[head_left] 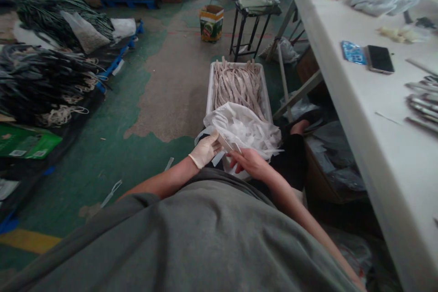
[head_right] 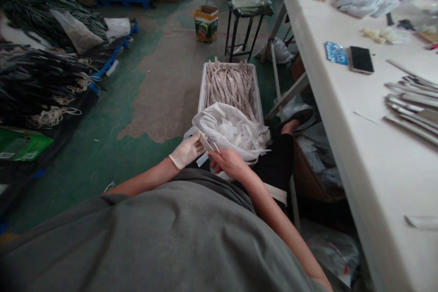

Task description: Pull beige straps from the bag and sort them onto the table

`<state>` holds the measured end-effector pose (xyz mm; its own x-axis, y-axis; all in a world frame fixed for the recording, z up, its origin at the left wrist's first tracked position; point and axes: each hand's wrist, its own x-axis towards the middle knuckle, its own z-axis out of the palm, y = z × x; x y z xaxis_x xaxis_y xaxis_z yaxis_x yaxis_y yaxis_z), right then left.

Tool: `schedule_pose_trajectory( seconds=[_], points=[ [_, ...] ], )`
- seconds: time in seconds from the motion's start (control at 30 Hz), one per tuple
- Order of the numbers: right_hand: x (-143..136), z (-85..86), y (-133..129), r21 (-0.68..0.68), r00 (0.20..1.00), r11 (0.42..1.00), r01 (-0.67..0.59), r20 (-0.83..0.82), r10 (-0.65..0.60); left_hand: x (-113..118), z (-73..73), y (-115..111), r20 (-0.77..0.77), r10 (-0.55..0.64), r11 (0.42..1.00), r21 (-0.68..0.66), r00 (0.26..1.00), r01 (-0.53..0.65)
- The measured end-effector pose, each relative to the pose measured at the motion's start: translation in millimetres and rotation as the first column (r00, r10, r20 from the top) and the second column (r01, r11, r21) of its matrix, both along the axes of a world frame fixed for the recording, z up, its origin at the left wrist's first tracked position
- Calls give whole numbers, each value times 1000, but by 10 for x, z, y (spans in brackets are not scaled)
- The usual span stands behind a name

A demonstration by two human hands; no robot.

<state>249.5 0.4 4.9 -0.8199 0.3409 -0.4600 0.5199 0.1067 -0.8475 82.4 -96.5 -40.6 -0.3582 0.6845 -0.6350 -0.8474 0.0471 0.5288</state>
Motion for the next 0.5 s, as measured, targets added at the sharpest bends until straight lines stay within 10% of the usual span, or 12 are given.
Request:
schedule_pose_trajectory(
  seconds=[0.5],
  points=[
    [50,395,165,459,979,874,-160,187,81,-16,45,-88,108,120,993,-6,987,-120]
  ],
)
